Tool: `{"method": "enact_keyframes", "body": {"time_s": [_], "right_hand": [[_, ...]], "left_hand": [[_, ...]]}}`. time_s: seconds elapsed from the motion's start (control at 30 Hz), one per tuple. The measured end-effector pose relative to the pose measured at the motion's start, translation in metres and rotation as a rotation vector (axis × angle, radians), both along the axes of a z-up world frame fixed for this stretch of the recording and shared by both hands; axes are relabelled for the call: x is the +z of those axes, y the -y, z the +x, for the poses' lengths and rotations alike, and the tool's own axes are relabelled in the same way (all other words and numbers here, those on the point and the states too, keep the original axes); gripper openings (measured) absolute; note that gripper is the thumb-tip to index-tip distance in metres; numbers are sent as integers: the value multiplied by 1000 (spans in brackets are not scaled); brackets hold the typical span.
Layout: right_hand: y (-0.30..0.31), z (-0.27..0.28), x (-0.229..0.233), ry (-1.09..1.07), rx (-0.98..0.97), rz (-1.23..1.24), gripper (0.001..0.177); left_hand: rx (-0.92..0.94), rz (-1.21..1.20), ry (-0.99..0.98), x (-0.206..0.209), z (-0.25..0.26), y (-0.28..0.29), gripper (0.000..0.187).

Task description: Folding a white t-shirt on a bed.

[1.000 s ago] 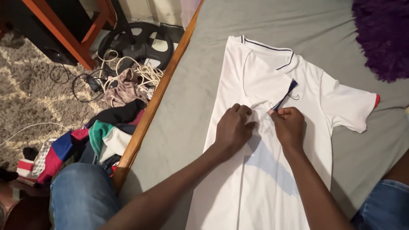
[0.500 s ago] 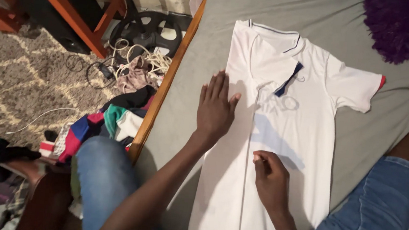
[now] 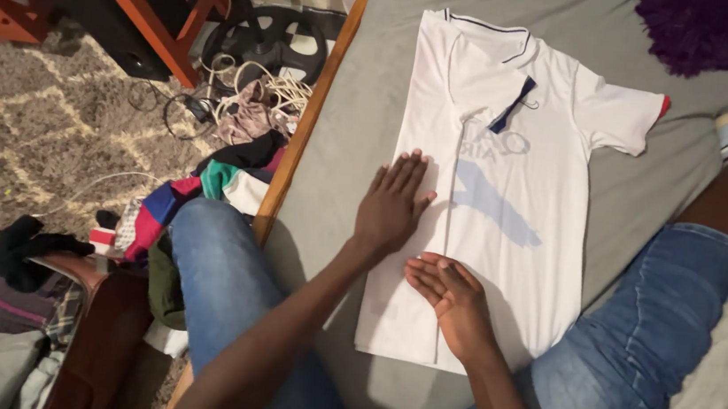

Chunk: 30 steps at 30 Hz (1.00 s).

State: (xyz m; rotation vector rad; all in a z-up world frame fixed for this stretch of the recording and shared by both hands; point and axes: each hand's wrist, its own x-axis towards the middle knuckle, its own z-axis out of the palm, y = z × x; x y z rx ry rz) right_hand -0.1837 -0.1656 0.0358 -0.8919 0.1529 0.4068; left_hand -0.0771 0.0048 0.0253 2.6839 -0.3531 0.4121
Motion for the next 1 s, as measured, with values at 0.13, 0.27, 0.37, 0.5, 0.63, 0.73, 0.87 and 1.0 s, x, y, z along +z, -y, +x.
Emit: {"method": "enact_keyframes", "body": {"time_s": [0.13, 0.27, 0.37, 0.5, 0.63, 0.73, 0.87, 1.0], "right_hand": [[3, 1, -14, -3, -8, -22, 37], [9, 1, -19, -16, -18, 85, 36], [10, -1, -18, -39, -42, 106, 33], [19, 2, -54, -46, -45, 77, 28], [54, 26, -21, -35, 82, -192, 30], [103, 54, -9, 183, 130, -324, 25], [162, 80, 3, 203, 11, -629, 24], [198, 83, -21, 124, -304, -605, 23]], "left_hand": [[-9, 35, 31, -14, -16, -1, 66], [46, 10, 26, -5, -19, 6, 65], [98, -23, 26, 4, -25, 16, 64], [8, -9, 18, -18, -35, 31, 64], [-43, -23, -7, -14, -40, 35, 64], [-53, -107, -17, 17, -46, 38, 59], [-63, -368, -157, 57, -53, 54, 41], [-135, -539, -360, 49, -66, 89, 24]]}}
